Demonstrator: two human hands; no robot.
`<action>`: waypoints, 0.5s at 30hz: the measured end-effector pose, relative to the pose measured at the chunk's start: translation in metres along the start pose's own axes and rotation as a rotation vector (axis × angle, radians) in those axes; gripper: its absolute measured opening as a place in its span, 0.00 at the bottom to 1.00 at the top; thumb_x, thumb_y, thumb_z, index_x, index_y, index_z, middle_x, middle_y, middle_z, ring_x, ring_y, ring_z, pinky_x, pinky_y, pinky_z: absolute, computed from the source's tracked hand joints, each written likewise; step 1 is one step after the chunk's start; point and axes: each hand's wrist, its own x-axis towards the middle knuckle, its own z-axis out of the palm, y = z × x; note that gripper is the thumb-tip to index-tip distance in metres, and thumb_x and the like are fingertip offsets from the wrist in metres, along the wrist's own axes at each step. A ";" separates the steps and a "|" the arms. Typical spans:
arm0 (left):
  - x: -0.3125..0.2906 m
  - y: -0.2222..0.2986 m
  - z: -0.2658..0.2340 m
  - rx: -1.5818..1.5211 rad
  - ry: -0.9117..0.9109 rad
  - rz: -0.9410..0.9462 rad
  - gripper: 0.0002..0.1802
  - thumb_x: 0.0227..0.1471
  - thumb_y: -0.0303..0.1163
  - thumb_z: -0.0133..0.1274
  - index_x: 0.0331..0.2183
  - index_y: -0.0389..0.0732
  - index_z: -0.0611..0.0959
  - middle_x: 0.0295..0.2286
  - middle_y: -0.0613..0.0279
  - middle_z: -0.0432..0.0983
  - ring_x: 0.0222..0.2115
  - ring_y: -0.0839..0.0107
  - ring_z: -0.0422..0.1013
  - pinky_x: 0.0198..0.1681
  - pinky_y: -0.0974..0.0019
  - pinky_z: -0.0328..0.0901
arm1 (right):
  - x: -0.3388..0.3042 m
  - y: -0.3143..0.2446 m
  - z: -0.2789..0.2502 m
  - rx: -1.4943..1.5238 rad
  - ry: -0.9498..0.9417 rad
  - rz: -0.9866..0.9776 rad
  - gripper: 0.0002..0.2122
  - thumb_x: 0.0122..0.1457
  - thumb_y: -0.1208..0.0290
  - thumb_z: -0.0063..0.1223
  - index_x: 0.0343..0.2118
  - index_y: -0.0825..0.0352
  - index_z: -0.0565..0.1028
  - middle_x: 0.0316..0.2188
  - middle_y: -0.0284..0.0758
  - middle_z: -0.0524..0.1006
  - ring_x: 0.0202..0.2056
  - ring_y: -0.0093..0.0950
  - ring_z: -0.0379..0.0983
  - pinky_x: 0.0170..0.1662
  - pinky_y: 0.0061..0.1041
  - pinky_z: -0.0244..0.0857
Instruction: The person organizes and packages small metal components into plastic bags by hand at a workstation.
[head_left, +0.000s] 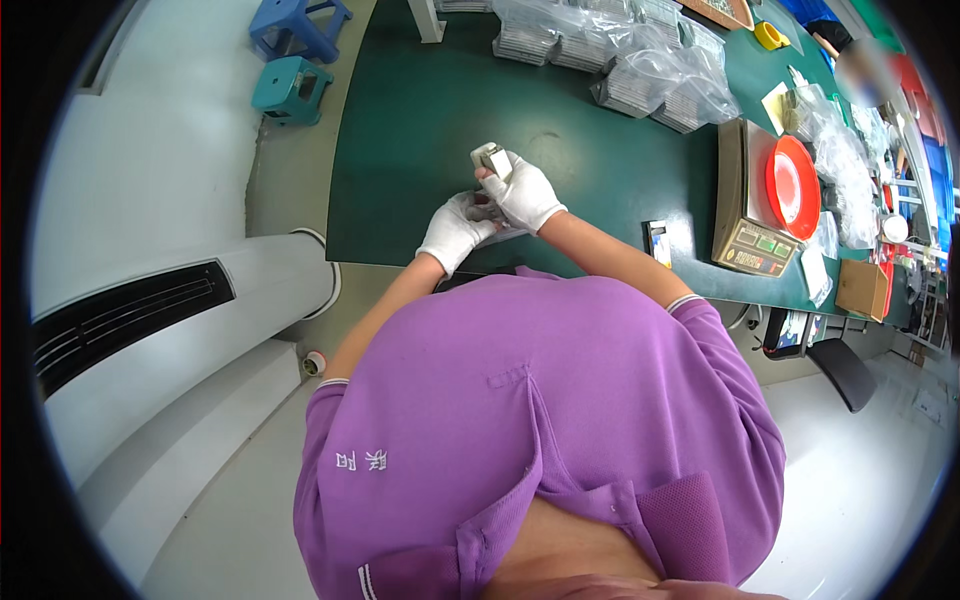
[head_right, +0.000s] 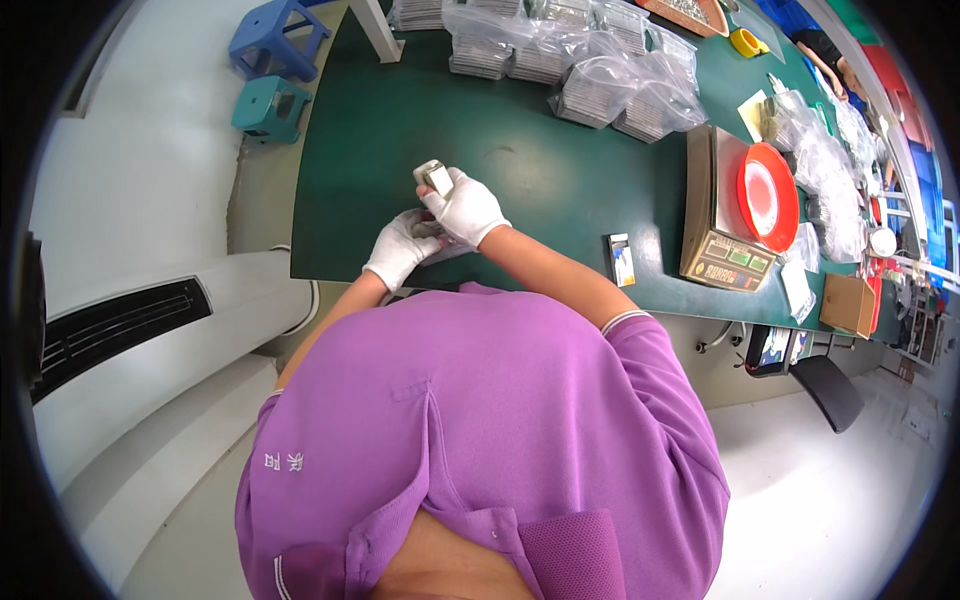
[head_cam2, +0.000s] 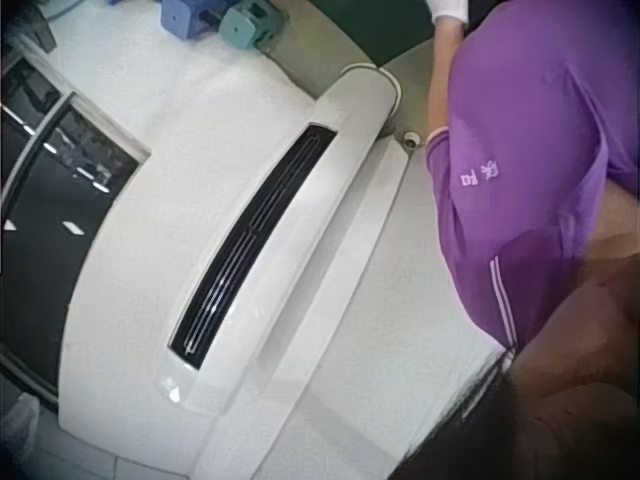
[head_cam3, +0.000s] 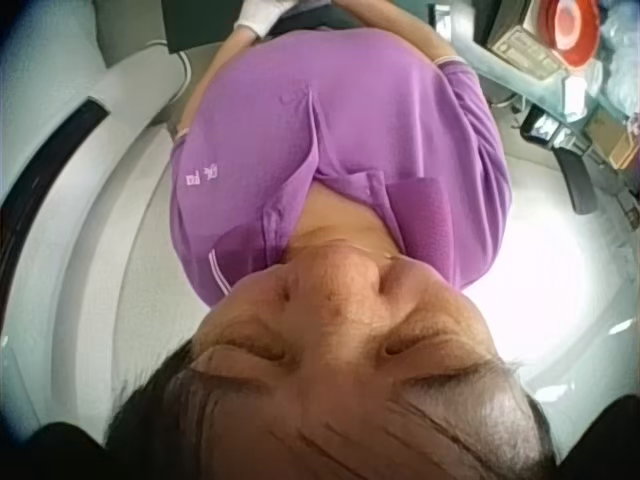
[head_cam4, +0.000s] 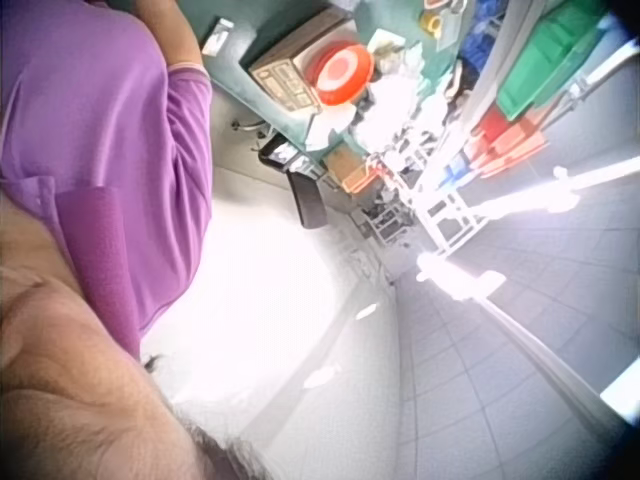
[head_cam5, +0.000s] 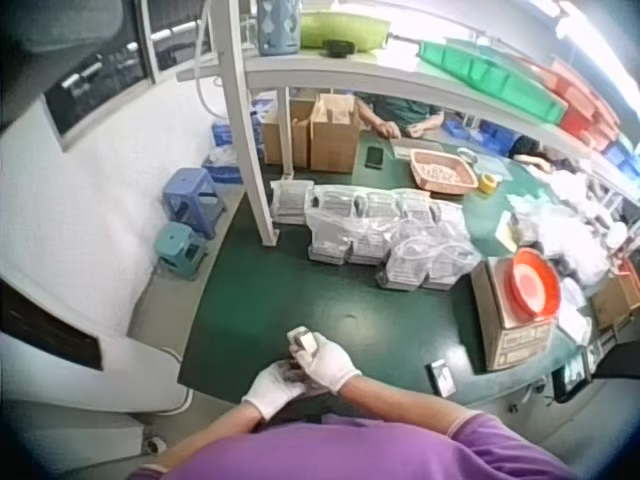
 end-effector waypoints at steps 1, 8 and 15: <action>-0.003 0.004 -0.003 0.048 0.020 0.001 0.24 0.39 0.27 0.59 0.41 0.34 0.70 0.29 0.58 0.76 0.32 0.72 0.72 0.38 0.72 0.65 | 0.003 0.003 0.002 0.028 0.063 -0.020 0.20 0.52 0.52 0.48 0.37 0.66 0.70 0.27 0.46 0.75 0.33 0.43 0.72 0.36 0.34 0.65; -0.017 -0.016 -0.024 -0.187 0.081 -0.043 0.24 0.34 0.21 0.61 0.37 0.34 0.70 0.26 0.63 0.72 0.28 0.75 0.69 0.35 0.74 0.65 | 0.007 0.004 0.017 0.197 0.089 -0.036 0.22 0.52 0.49 0.48 0.35 0.67 0.69 0.27 0.46 0.75 0.33 0.43 0.72 0.36 0.34 0.65; -0.009 -0.020 -0.021 -0.214 0.177 0.063 0.23 0.33 0.21 0.62 0.34 0.35 0.70 0.28 0.61 0.71 0.29 0.74 0.69 0.37 0.70 0.67 | 0.006 -0.021 0.032 0.062 -0.013 -0.028 0.23 0.53 0.48 0.46 0.35 0.69 0.69 0.27 0.49 0.75 0.33 0.45 0.72 0.36 0.37 0.65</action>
